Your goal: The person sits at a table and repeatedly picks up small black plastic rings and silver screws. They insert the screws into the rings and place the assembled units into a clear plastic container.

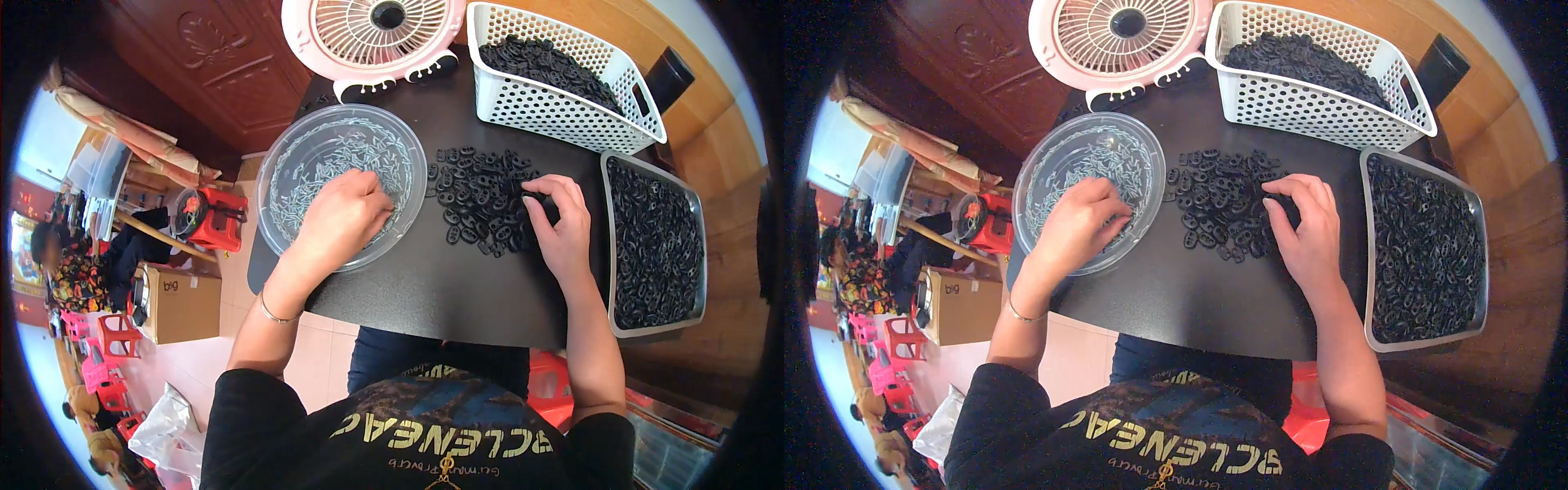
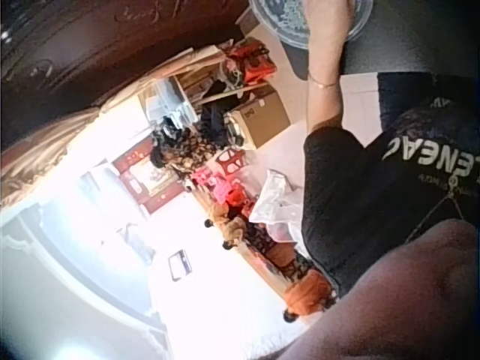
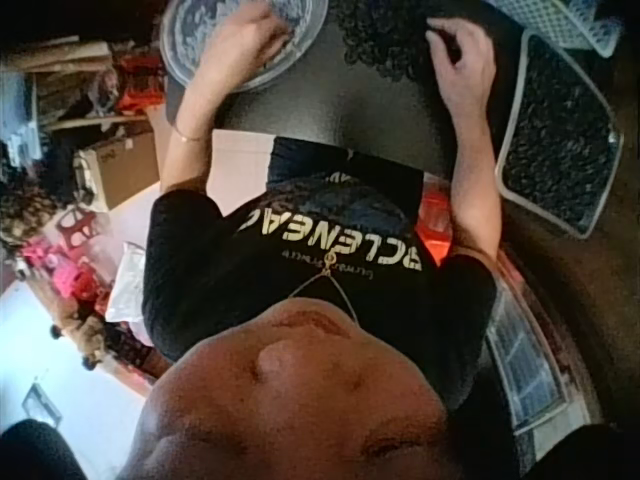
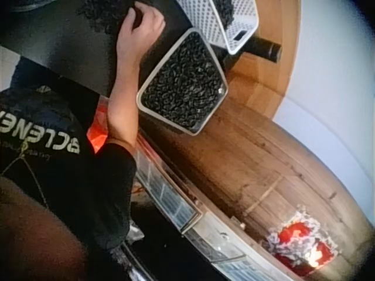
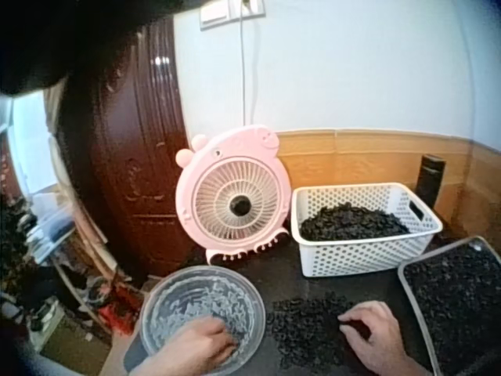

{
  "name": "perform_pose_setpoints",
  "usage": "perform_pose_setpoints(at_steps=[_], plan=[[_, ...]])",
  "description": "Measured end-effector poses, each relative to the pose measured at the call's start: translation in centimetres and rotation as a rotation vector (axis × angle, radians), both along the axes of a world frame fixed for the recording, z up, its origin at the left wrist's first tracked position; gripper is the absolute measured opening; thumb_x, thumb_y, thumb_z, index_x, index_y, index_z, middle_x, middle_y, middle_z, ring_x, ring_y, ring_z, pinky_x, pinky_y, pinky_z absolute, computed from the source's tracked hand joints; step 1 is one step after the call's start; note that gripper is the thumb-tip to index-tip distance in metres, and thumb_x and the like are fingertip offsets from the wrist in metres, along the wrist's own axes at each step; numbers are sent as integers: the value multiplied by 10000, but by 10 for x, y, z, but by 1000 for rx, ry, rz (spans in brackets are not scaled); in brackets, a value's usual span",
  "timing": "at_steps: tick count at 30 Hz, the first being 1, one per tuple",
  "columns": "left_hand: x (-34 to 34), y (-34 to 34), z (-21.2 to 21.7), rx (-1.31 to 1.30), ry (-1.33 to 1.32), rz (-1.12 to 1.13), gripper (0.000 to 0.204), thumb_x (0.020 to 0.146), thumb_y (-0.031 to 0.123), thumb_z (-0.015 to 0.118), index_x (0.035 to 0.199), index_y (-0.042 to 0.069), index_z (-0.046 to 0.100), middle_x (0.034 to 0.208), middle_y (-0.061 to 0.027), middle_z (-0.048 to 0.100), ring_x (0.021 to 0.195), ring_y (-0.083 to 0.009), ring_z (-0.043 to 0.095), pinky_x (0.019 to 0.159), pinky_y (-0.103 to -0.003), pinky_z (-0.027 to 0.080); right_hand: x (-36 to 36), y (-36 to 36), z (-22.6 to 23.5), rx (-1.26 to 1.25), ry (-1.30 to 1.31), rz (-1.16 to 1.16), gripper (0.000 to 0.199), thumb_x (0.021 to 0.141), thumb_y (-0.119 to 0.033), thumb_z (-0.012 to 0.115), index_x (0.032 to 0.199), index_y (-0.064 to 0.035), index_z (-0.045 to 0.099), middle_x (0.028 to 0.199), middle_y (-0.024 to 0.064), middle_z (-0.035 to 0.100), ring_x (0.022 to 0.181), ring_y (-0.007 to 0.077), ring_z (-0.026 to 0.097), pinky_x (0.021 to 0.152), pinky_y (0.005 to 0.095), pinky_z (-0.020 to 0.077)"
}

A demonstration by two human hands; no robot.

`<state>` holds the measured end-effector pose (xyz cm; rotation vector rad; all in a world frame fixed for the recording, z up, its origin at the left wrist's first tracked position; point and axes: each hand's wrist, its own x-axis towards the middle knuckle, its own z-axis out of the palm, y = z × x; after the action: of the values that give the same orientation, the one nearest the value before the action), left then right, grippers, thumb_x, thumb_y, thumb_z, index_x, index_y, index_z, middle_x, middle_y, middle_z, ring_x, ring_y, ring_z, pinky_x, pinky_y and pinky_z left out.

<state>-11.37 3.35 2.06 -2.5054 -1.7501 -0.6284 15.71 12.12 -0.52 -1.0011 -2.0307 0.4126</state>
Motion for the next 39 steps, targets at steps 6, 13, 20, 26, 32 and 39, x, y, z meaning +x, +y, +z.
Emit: perform_pose_setpoints(at_steps=[6, 13, 20, 26, 32, 39], plan=[[6, 5, 4, 13, 170, 23, 116, 598, 27, 629, 706, 47, 593, 712, -73, 509, 723, -253, 534, 643, -353, 453, 1, 1, 0, 12, 21, 3, 154, 710, -29, 627, 861, -59, 614, 900, 70, 567, 871, 231, 525, 766, 323, 415], [16, 17, 21, -144, -541, 49, 75, 646, 30, 608, 672, 3, 543, 616, -67, 568, 550, -145, 531, 543, -263, 439, -9, -6, 0, 61, 72, 72, 161, 703, -24, 624, 857, -70, 613, 855, 75, 575, 849, 253, 539, 769, 338, 416], [44, 47, 29, -346, -1154, -194, 61, 769, -10, 615, 810, -5, 569, 775, -22, 605, 726, -48, 567, 621, -162, 443, -18, -23, 30, 22, -435, 425, 93, 706, -129, 630, 773, -94, 576, 744, 39, 561, 753, 206, 569, 678, 326, 445], [56, 43, 22, -510, -1194, -125, 125, 764, -9, 621, 887, -30, 609, 832, -51, 631, 717, -55, 571, 660, -178, 462, -22, -32, 25, 24, -528, 309, 133, 687, -161, 632, 786, -97, 571, 732, 43, 562, 747, 221, 574, 648, 350, 486], [58, 38, 8, -593, -1345, -170, 135, 778, 0, 612, 912, -13, 609, 867, -48, 622, 789, -68, 569, 740, -201, 456, -27, -25, 34, -141, -642, 382, 134, 704, -123, 615, 826, -74, 589, 793, 86, 568, 771, 261, 581, 660, 366, 484], [59, 37, 9, -575, -1374, -86, 153, 813, 13, 580, 959, -32, 596, 868, -54, 628, 798, -74, 583, 729, -199, 467, -21, -10, 27, -269, -193, 354, 132, 765, -65, 583, 891, -39, 612, 803, 108, 542, 763, 255, 584, 683, 328, 485]])
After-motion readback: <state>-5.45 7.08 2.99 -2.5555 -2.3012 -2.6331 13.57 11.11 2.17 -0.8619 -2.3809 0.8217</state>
